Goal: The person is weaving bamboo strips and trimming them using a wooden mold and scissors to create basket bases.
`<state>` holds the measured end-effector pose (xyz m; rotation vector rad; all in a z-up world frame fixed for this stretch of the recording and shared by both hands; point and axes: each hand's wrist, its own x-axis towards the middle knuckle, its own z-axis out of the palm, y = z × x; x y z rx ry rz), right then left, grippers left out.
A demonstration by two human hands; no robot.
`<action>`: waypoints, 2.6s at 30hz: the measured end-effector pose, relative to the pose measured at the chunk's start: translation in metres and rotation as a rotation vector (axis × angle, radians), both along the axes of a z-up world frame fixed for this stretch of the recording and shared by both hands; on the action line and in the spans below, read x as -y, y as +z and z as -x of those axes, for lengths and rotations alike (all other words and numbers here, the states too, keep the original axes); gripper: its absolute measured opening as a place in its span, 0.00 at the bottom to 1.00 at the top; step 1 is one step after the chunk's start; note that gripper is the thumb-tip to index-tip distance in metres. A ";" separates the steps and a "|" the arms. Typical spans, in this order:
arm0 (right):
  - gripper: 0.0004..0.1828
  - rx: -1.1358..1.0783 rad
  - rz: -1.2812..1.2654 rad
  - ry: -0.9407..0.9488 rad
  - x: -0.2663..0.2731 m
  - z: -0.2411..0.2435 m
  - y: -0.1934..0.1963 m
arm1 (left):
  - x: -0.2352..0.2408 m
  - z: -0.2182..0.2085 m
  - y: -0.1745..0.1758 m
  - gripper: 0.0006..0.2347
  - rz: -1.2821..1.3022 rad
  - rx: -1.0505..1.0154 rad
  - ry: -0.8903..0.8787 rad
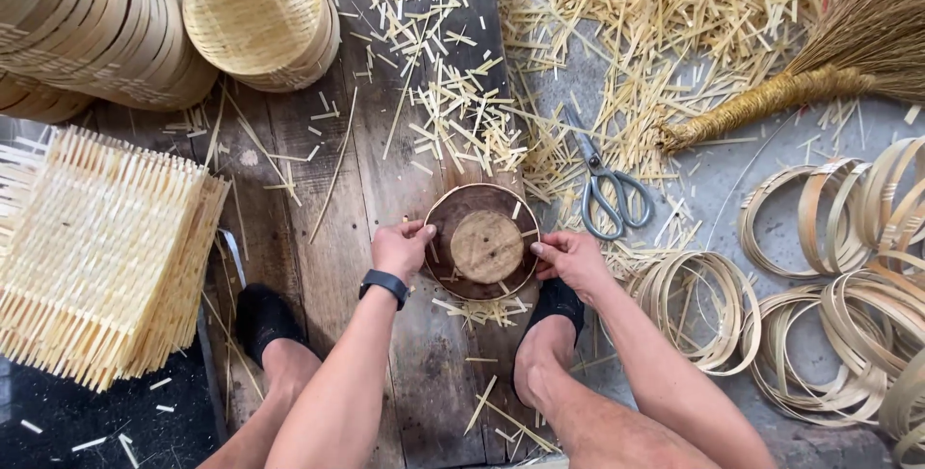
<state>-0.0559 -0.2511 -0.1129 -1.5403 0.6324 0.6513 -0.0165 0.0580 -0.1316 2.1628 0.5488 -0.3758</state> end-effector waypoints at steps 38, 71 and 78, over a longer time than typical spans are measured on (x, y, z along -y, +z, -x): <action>0.14 -0.063 -0.232 -0.229 -0.044 0.033 0.013 | 0.043 0.058 0.023 0.09 0.704 -0.252 0.519; 0.44 0.388 0.069 0.073 -0.071 0.000 0.138 | 0.026 -0.009 0.120 0.22 0.244 0.246 -0.047; 0.36 0.501 -0.368 -0.281 -0.028 0.006 0.126 | -0.028 -0.015 0.073 0.27 0.512 0.010 0.517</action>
